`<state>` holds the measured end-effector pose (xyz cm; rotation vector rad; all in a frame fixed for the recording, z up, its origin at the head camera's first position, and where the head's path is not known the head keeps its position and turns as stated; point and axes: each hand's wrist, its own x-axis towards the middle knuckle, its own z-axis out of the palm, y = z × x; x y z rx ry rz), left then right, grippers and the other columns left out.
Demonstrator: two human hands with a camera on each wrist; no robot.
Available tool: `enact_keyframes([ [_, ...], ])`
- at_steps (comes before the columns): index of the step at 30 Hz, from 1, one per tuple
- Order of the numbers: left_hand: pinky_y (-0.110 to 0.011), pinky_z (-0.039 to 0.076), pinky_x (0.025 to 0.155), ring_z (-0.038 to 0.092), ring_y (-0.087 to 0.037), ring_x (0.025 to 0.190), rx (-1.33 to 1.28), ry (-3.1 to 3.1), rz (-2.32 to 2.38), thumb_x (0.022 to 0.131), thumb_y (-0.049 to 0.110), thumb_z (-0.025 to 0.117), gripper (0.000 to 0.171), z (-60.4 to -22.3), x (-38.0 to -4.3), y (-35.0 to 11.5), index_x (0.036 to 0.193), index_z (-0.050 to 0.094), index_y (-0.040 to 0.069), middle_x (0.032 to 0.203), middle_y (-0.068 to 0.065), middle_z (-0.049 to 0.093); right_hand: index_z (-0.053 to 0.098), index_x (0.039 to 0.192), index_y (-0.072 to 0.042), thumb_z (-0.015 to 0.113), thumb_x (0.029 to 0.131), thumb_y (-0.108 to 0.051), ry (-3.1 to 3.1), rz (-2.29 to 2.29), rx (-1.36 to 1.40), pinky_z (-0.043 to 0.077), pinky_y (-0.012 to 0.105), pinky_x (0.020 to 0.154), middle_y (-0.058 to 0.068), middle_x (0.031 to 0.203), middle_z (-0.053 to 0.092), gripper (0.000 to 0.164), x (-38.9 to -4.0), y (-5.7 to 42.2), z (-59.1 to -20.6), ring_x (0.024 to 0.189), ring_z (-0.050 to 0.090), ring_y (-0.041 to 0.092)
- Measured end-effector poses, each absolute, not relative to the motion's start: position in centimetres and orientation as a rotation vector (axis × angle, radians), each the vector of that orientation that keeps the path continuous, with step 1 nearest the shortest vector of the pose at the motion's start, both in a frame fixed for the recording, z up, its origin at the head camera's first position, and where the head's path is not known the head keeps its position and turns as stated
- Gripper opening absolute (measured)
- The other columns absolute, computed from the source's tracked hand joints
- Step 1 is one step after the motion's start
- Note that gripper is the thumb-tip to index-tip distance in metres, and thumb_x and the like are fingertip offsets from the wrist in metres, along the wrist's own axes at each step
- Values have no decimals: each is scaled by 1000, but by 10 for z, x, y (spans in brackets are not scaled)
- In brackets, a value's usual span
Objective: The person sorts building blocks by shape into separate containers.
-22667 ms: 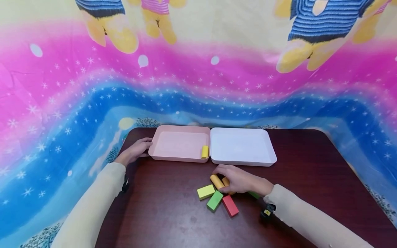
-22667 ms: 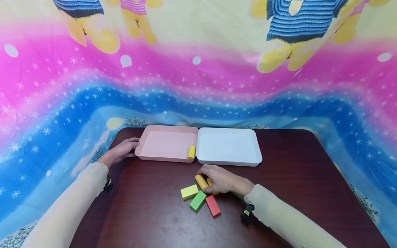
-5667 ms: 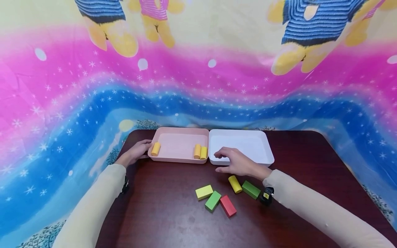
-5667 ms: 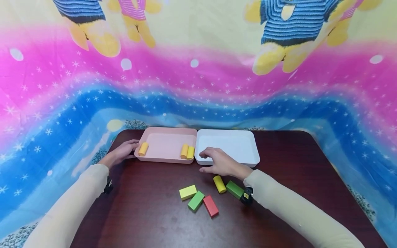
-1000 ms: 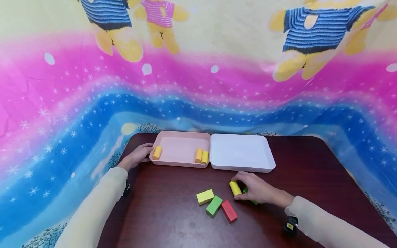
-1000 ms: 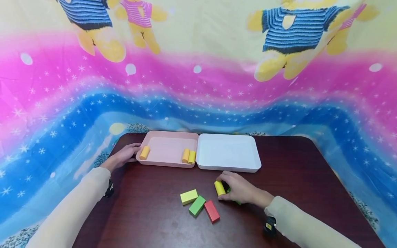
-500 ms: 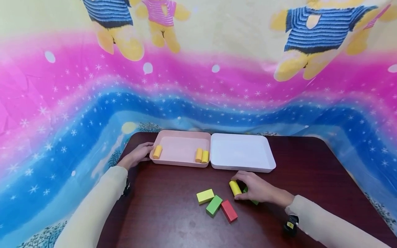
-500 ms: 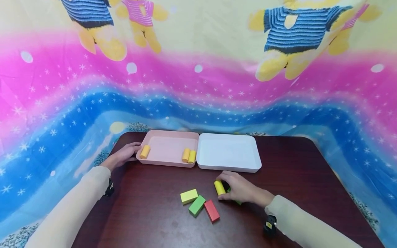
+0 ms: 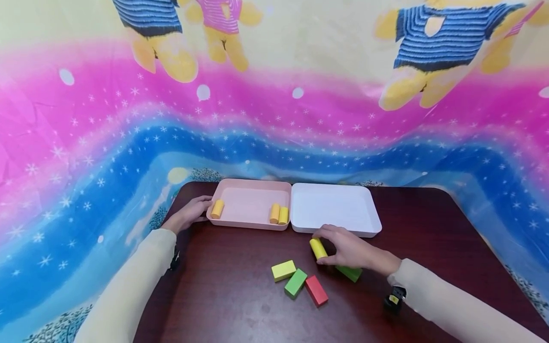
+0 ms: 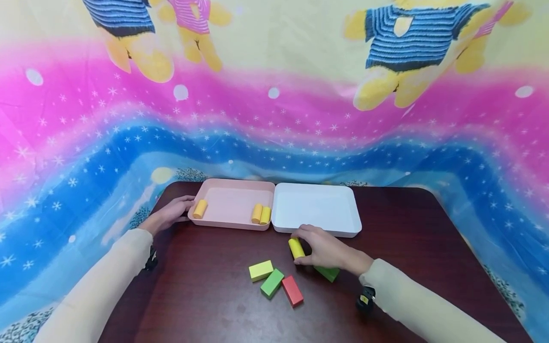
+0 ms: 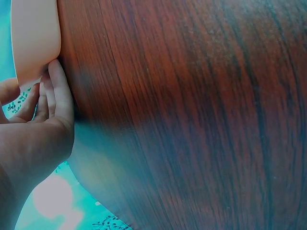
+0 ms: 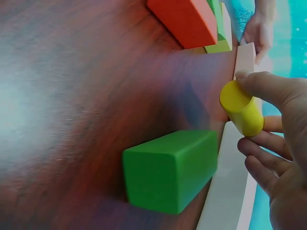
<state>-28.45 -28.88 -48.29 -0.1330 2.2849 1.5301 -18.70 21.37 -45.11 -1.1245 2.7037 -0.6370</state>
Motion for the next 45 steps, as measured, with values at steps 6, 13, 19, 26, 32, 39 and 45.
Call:
enact_keyframes([
  [6,-51,48,114,44,-37,147,-129,2286,1525,116,30,40,60,-481,-285,-287,169,23,7,166,-22,34,69,132,-11,90,87,-35,2706,-662,-1163,59,43,96,-3,122,67,55,-194,203,-445,109,67,24],
  [13,-49,50,112,46,-36,146,-143,2293,1514,116,32,40,60,-484,-287,-288,169,24,8,166,-20,35,69,132,-12,89,87,-34,2691,-710,-1180,59,43,97,-1,125,67,54,-202,191,-440,113,67,25],
  [19,-50,49,113,46,-36,146,-143,2293,1520,116,31,40,61,-484,-286,-288,169,23,8,166,-21,34,69,130,-10,91,86,-33,2703,-744,-1199,58,44,99,0,123,68,54,-211,180,-437,115,68,26],
  [26,-51,47,114,42,-38,149,-146,2282,1525,116,30,40,61,-484,-284,-287,169,22,6,168,-22,31,68,132,-10,90,87,-32,2689,-767,-1199,57,44,101,-1,125,68,55,-216,167,-435,117,67,24],
  [32,-51,48,114,42,-37,149,-148,2289,1519,116,30,40,61,-485,-285,-288,169,23,6,168,-22,31,67,136,-8,90,87,-31,2662,-818,-1176,58,48,101,2,126,68,59,-222,156,-433,117,67,28],
  [39,-50,48,114,43,-37,148,-141,2295,1513,116,31,40,61,-483,-284,-287,169,22,6,168,-22,32,65,136,-3,91,86,-29,2660,-849,-1190,58,49,101,6,126,68,63,-227,147,-433,117,66,32],
  [45,-48,50,112,46,-36,146,-139,2308,1508,116,33,39,60,-481,-282,-287,168,24,6,166,-22,34,65,133,-4,92,85,-29,2683,-849,-1244,57,44,101,5,123,68,61,-232,142,-432,116,67,32],
])
